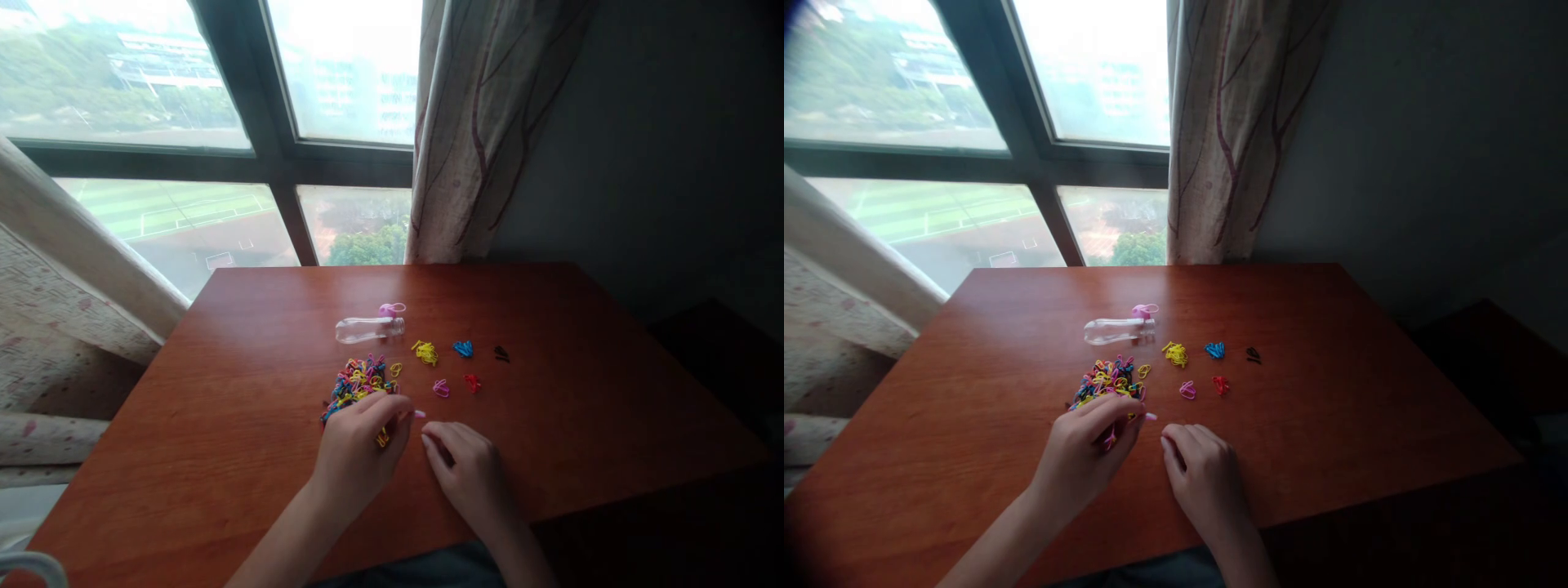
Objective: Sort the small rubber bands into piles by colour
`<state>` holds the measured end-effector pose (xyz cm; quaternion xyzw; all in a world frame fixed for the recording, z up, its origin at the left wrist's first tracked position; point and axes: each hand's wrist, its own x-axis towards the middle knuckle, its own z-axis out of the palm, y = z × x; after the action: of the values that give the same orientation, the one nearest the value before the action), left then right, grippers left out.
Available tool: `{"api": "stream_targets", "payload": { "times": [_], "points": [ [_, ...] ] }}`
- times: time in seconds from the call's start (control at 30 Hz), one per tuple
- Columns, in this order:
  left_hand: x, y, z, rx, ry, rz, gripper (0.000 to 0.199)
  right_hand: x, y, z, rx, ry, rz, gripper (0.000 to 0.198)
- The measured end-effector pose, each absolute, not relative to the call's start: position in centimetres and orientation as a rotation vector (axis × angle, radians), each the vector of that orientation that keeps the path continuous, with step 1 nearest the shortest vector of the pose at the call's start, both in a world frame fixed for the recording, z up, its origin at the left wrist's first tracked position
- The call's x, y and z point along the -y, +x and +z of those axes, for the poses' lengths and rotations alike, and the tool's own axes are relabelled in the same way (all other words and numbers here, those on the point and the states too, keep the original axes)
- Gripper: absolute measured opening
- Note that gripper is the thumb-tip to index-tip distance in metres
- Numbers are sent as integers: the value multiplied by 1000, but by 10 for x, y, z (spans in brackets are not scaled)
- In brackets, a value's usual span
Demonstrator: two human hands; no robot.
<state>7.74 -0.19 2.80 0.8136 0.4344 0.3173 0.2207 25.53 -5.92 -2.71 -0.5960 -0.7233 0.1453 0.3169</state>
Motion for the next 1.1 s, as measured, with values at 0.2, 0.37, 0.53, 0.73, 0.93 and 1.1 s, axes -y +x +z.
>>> {"api": "stream_targets", "payload": {
  "times": [0.2, 0.37, 0.53, 0.73, 0.93, 1.1],
  "points": [
    [-38, 127, 33, -1226, 2450, 522, 15, 57, 256, -28, 1855, -1571, 397, 17],
    [-46, 137, 25, -1260, 2462, 440, 9, 57, 257, -29, 1827, -1539, 418, 18],
    [-37, 121, 26, -1292, 2446, 439, 13, 57, 257, -27, 1829, -1532, 418, 19],
    [5, 75, 17, -1259, 2244, 717, 13, 58, 256, -26, 1884, -1571, 426, 18],
    [46, 34, 0, -1217, 2148, 897, 13, 55, 251, -26, 1900, -1610, 421, 16],
    [54, 26, -8, -1216, 2171, 879, 15, 47, 243, -26, 1899, -1621, 371, 15]
  ]
}}
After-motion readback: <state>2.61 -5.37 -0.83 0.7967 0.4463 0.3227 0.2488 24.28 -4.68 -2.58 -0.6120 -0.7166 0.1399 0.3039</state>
